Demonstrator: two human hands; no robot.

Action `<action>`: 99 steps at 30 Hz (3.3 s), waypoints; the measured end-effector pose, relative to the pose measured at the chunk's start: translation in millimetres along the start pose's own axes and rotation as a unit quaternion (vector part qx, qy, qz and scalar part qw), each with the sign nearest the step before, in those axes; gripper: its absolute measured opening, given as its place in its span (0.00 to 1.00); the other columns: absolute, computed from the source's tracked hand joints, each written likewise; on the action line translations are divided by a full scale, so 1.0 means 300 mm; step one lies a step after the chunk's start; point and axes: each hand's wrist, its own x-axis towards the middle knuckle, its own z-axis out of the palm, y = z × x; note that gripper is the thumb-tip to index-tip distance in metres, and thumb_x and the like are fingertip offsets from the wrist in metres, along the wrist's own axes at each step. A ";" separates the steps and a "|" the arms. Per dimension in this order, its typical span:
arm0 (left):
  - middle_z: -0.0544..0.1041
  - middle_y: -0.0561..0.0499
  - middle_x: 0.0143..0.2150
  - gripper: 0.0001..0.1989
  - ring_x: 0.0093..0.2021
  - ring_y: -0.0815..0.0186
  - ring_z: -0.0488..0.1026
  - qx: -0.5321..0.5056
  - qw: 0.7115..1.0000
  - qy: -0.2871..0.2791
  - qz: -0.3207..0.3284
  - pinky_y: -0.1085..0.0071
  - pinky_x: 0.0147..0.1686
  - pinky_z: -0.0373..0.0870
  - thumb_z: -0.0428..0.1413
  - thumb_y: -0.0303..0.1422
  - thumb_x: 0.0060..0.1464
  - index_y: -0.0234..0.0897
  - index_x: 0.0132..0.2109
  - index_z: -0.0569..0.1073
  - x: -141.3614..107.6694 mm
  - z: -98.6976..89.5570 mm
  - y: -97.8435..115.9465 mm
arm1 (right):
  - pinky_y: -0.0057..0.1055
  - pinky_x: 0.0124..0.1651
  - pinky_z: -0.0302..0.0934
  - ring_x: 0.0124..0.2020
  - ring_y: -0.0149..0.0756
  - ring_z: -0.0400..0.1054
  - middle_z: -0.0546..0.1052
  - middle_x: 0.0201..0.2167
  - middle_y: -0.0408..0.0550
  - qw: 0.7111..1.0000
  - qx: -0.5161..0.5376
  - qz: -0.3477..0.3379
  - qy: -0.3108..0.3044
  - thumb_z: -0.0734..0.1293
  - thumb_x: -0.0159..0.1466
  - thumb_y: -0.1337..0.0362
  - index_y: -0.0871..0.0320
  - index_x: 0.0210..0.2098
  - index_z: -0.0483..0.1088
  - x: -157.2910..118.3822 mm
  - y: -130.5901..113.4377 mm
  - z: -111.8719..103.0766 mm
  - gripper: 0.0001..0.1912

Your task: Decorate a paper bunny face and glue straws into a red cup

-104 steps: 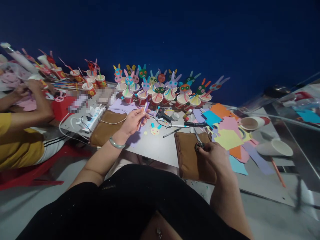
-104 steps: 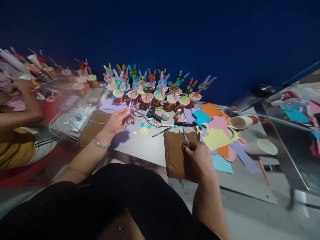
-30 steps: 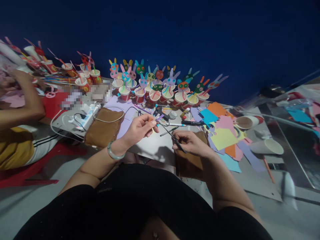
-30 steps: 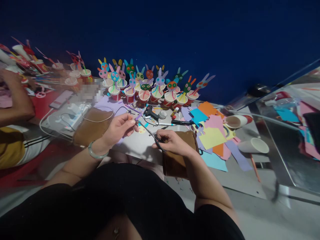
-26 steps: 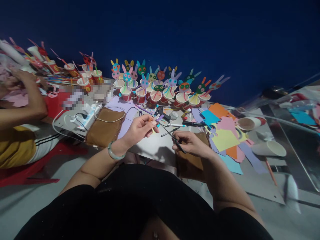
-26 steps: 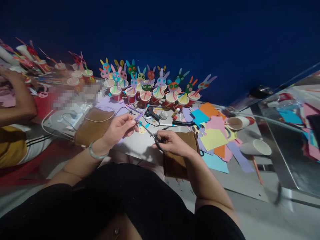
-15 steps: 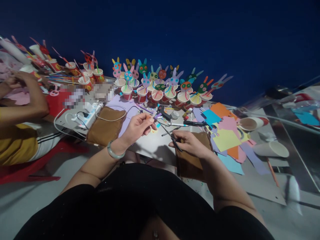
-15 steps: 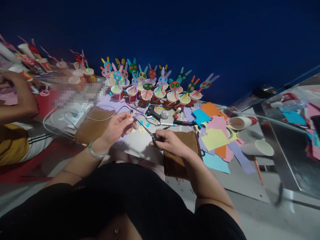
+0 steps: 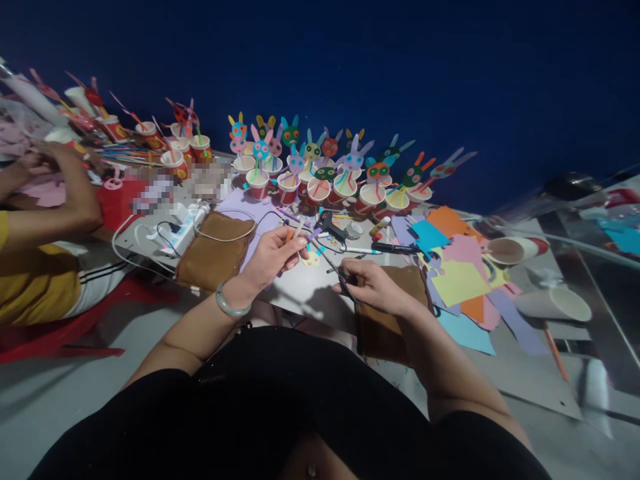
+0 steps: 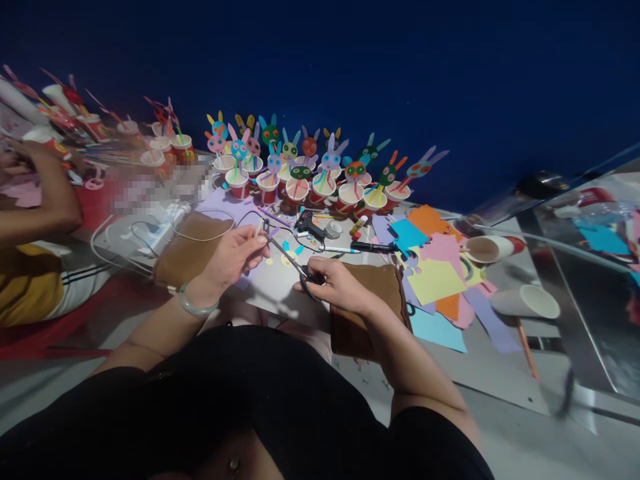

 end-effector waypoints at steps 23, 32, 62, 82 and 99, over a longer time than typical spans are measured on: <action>0.60 0.61 0.14 0.15 0.12 0.80 0.51 0.059 0.985 -0.040 -0.155 0.80 0.13 0.41 0.57 0.38 0.62 0.34 0.29 0.72 0.065 -0.027 -0.155 | 0.30 0.28 0.44 0.23 0.28 0.50 0.57 0.18 0.38 0.987 -0.044 0.150 0.042 0.65 0.60 0.37 0.55 0.19 0.54 -0.072 0.077 0.095 0.31; 0.68 0.57 0.19 0.14 0.14 0.81 0.54 0.038 0.985 -0.002 -0.169 0.80 0.13 0.45 0.60 0.35 0.61 0.33 0.28 0.71 0.041 0.002 -0.177 | 0.30 0.28 0.44 0.24 0.29 0.51 0.58 0.18 0.39 0.983 -0.043 0.174 0.040 0.65 0.59 0.37 0.55 0.19 0.55 -0.101 0.108 0.124 0.30; 0.60 0.59 0.15 0.15 0.12 0.78 0.51 0.082 0.989 0.039 -0.120 0.79 0.13 0.44 0.53 0.35 0.65 0.34 0.29 0.72 -0.057 0.156 -0.162 | 0.30 0.29 0.43 0.26 0.27 0.48 0.55 0.21 0.37 0.991 0.024 0.128 0.028 0.64 0.59 0.35 0.54 0.21 0.54 -0.195 0.096 0.078 0.31; 0.62 0.57 0.15 0.14 0.13 0.78 0.54 0.054 0.991 0.055 -0.112 0.79 0.14 0.42 0.58 0.34 0.62 0.33 0.28 0.74 -0.008 0.179 -0.234 | 0.30 0.30 0.44 0.26 0.29 0.51 0.57 0.21 0.38 0.989 -0.017 0.137 0.049 0.64 0.60 0.38 0.54 0.22 0.55 -0.220 0.140 0.074 0.28; 0.67 0.57 0.18 0.16 0.14 0.82 0.56 0.009 0.993 0.066 -0.099 0.82 0.14 0.46 0.54 0.25 0.64 0.31 0.26 0.70 -0.064 0.144 -0.149 | 0.31 0.29 0.44 0.25 0.28 0.49 0.56 0.20 0.38 0.990 -0.026 0.114 0.074 0.63 0.60 0.34 0.54 0.21 0.54 -0.170 0.046 0.128 0.32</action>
